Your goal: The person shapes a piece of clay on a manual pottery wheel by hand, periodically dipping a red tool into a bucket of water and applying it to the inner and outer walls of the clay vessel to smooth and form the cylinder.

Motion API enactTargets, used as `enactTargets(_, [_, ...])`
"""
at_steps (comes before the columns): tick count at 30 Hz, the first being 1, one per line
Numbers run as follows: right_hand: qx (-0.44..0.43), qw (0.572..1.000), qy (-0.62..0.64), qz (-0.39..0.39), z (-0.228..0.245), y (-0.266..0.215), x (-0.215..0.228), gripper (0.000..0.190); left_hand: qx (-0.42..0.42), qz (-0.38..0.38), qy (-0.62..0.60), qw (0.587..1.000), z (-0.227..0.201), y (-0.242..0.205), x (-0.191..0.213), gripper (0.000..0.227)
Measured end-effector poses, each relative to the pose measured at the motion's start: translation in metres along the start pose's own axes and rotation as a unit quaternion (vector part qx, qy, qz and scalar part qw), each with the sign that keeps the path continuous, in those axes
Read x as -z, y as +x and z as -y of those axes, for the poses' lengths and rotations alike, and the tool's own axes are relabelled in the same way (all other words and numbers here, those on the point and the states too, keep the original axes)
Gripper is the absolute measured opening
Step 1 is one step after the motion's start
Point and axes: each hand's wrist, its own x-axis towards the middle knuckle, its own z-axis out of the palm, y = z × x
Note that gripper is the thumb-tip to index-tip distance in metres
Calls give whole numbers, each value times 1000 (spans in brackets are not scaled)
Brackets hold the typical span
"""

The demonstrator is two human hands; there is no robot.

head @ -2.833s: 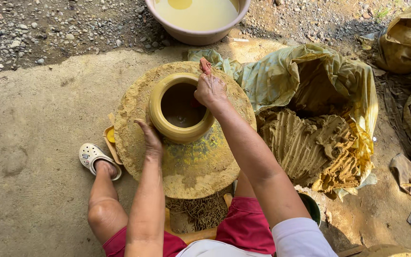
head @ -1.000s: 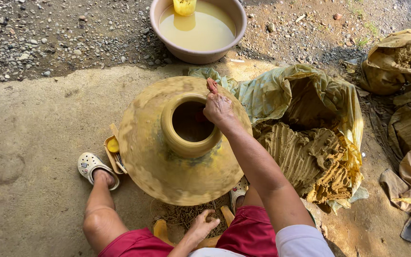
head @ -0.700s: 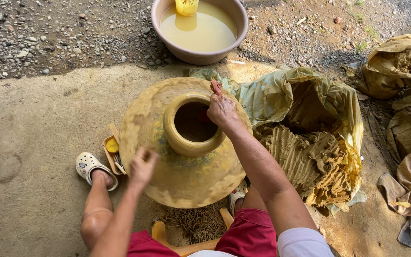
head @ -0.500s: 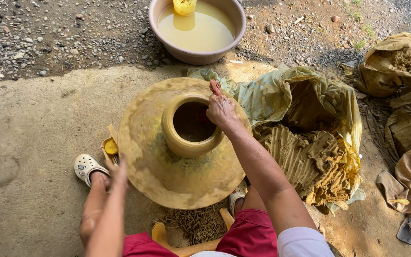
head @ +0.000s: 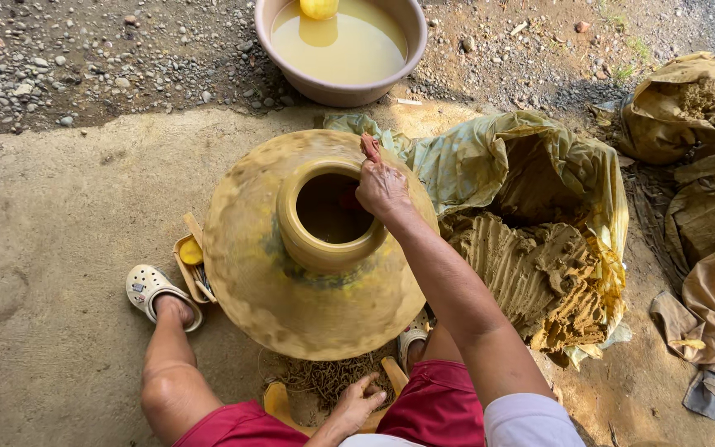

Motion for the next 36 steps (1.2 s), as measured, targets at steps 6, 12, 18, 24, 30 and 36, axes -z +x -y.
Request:
enactTargets(6, [-4,1000,19,-6,1,-4,-1,29,14,33,39,999,-41,-47,15,65])
enactTargets(12, [-15,1000,-2,17,-1,-4,8,30,44,76,33,996,-100,-73,70,57])
enactTargets(18, [-26,999,3,24,-7,1,6,33,-36,-373,161,913,-162,-32,250,37])
enactTargets(24, [-12,1000,-15,9,-11,6,1,34,-161,-581,-13,798,-112,-3,267,125])
enactTargets(30, [-19,1000,10,20,-3,5,7,33,-118,-474,-312,815,-55,-21,101,113])
enactTargets(36, [-12,1000,18,19,4,-1,13,30,-202,-497,-127,834,-78,20,343,89])
